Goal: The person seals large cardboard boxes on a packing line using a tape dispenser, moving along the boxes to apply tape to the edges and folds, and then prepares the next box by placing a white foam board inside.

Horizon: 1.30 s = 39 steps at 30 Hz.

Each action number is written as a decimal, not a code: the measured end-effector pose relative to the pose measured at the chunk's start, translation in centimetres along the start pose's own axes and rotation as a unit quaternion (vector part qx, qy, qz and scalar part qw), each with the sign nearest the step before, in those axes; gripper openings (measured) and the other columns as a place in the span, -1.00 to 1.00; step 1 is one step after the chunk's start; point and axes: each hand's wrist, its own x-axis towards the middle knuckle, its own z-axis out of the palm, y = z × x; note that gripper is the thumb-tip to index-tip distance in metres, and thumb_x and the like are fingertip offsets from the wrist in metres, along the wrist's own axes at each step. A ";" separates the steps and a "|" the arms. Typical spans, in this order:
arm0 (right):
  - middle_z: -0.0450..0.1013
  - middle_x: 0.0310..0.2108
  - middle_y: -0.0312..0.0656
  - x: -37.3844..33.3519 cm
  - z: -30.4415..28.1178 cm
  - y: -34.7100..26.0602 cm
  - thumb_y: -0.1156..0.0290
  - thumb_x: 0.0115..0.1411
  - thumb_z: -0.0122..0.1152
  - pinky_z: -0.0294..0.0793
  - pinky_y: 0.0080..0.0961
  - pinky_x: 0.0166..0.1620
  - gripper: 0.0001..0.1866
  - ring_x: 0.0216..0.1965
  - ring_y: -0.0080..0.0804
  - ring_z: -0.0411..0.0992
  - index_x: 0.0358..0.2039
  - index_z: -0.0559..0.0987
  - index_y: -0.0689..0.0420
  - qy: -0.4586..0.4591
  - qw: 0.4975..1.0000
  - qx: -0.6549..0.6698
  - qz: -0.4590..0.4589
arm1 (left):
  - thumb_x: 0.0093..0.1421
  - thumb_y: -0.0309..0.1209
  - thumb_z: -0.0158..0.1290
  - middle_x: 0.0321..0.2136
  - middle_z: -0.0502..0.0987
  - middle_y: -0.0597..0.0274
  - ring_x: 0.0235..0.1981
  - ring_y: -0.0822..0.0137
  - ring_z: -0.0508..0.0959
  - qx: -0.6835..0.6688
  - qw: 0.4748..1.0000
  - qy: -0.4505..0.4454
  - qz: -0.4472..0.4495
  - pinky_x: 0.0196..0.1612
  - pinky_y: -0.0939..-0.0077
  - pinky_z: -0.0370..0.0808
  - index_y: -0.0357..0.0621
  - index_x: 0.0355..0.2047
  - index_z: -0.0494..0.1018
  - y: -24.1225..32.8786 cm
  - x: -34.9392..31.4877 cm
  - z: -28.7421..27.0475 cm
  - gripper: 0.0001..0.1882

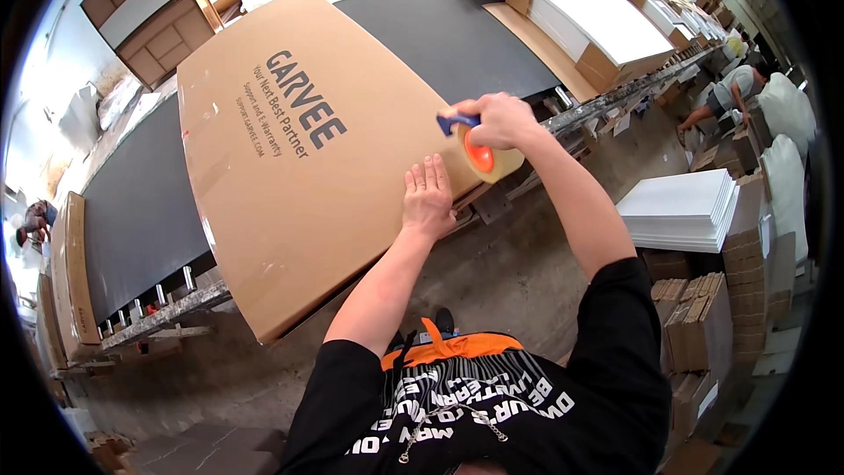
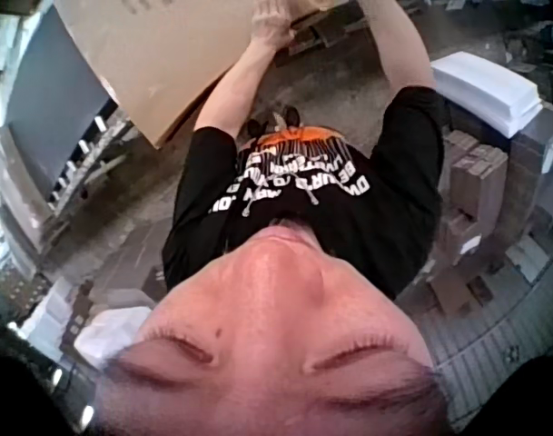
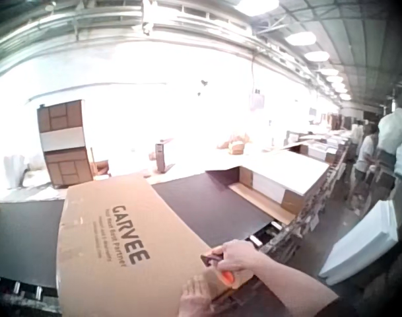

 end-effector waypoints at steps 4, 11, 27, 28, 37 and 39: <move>0.60 -0.30 -0.05 -0.8 2.1 2.0 0.30 -0.40 0.34 0.58 -0.32 -0.16 -0.48 -0.26 -0.14 0.58 -0.25 0.73 -0.14 -0.199 0.977 -0.069 0.016 | -0.14 -0.15 0.35 0.33 0.09 -0.17 0.25 -0.30 0.24 -0.005 1.000 0.008 -0.005 0.32 0.04 0.19 -0.31 0.37 -0.14 0.4 0.3 -0.2 0.21; 0.58 -0.32 -0.02 -8.2 9.5 8.4 0.24 -0.31 0.26 0.54 -0.31 -0.05 -0.52 -0.19 -0.11 0.57 -0.23 0.70 -0.23 -0.241 0.967 -0.083 -0.013 | -0.12 -0.33 0.25 0.42 -0.04 0.15 0.19 -0.51 0.25 0.045 0.994 -0.093 0.021 0.20 -0.24 0.28 0.13 0.43 -0.16 1.8 2.1 -4.6 0.14; 0.44 -0.01 0.03 -15.4 33.3 7.3 0.13 -0.07 0.23 0.54 -0.31 -0.02 -0.49 0.04 -0.17 0.47 -0.11 0.62 0.12 -0.304 0.953 0.004 -0.012 | -0.28 0.06 0.32 0.38 -0.05 -0.17 0.07 -0.42 0.42 0.213 0.951 -0.225 0.007 0.17 -0.17 0.36 0.30 0.42 -0.15 5.5 7.6 -6.4 0.28; 0.44 0.00 0.03 -16.6 34.5 7.1 0.15 -0.07 0.23 0.54 -0.32 -0.02 -0.49 0.02 -0.15 0.49 -0.09 0.62 0.12 -0.307 0.952 0.002 -0.003 | -0.28 0.06 0.32 0.38 -0.05 -0.17 0.07 -0.42 0.42 0.217 0.951 -0.222 0.004 0.17 -0.17 0.36 0.30 0.42 -0.15 4.7 6.8 -5.6 0.28; 0.48 0.02 0.03 -29.0 38.3 11.4 0.11 -0.08 0.19 0.47 -0.25 0.09 -0.44 0.06 -0.11 0.48 -0.03 0.60 0.05 -0.218 0.879 0.156 0.393 | -0.03 0.00 0.26 0.35 0.04 -0.19 0.31 -0.29 0.11 0.210 0.966 -0.148 0.040 0.36 -0.08 0.03 -0.24 0.35 0.03 -7.0 -11.2 -7.4 0.05; 0.50 0.02 -0.01 -32.6 37.3 10.9 0.12 -0.08 0.20 0.48 -0.25 0.07 -0.45 0.06 -0.14 0.48 -0.02 0.60 -0.01 -0.234 0.855 0.147 0.439 | -0.07 0.04 0.28 0.33 0.05 -0.28 0.31 -0.33 0.09 0.179 0.969 -0.171 -0.014 0.36 -0.12 -0.02 -0.33 0.33 0.04 -11.9 -18.7 -11.3 0.10</move>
